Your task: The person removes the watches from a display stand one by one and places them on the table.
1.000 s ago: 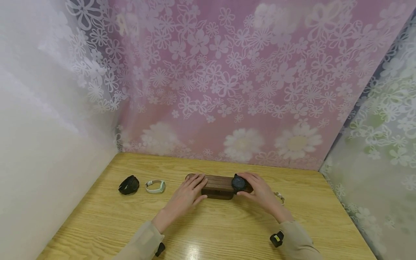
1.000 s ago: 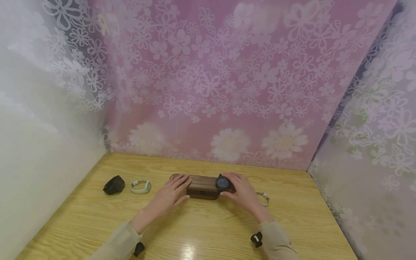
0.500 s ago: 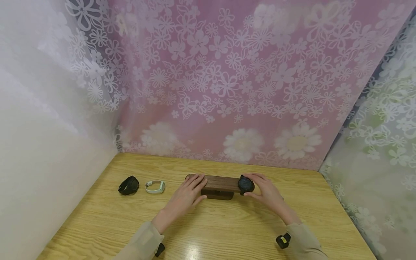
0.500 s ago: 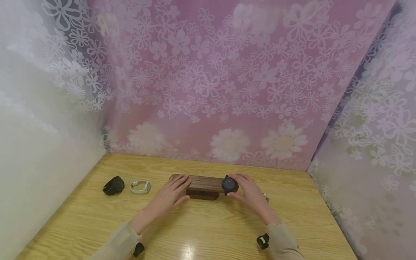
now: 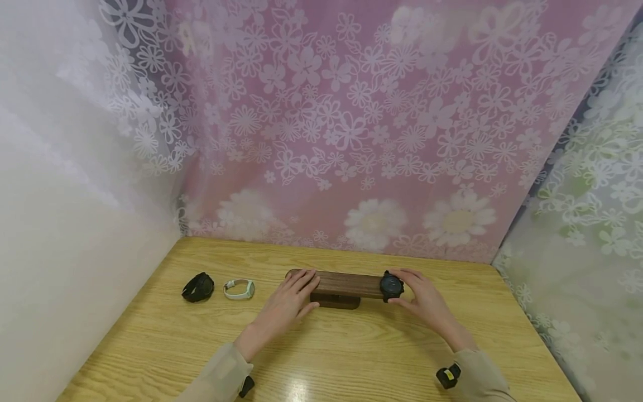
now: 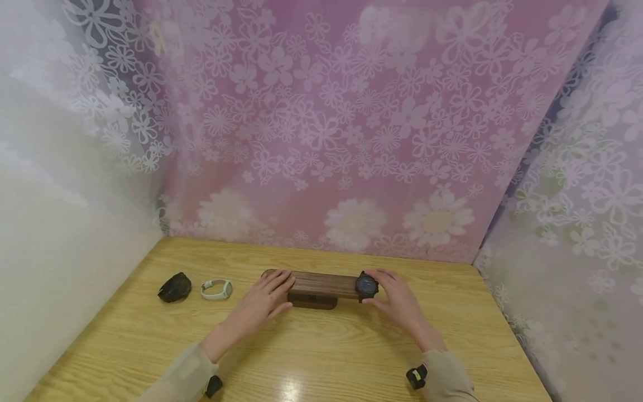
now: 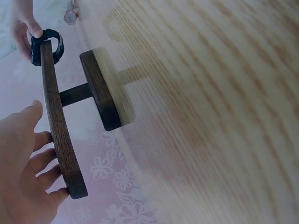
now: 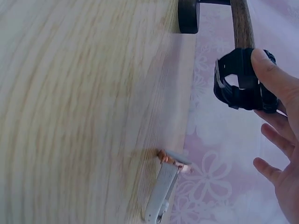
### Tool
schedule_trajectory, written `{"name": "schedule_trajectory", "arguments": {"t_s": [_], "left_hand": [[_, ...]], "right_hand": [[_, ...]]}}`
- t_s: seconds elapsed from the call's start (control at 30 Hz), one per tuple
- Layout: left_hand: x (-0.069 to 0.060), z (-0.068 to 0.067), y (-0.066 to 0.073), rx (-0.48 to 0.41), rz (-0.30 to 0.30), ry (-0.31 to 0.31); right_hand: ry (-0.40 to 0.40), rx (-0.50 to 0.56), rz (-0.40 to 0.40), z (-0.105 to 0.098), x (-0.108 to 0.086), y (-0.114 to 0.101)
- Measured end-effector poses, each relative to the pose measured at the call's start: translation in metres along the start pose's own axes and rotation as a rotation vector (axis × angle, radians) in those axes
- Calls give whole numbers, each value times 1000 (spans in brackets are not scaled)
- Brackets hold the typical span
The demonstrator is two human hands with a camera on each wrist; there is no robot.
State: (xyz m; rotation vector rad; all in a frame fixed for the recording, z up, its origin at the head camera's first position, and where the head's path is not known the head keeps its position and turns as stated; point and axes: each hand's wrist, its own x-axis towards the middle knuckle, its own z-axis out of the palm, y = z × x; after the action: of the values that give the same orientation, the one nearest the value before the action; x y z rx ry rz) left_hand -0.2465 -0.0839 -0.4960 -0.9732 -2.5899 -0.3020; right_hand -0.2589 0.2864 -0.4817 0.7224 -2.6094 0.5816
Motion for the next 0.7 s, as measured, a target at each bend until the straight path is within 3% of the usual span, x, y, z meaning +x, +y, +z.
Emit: {"name": "schedule_trajectory", "arguments": {"t_s": [0.43,0.7], "left_hand": [[-1,1,0,-6,8,15],[-1,3,-1,-9,17,37]], "right_hand": [[148,-99,-119,-10,-13,15],[155,-139,-102,-22,-21,26]]}}
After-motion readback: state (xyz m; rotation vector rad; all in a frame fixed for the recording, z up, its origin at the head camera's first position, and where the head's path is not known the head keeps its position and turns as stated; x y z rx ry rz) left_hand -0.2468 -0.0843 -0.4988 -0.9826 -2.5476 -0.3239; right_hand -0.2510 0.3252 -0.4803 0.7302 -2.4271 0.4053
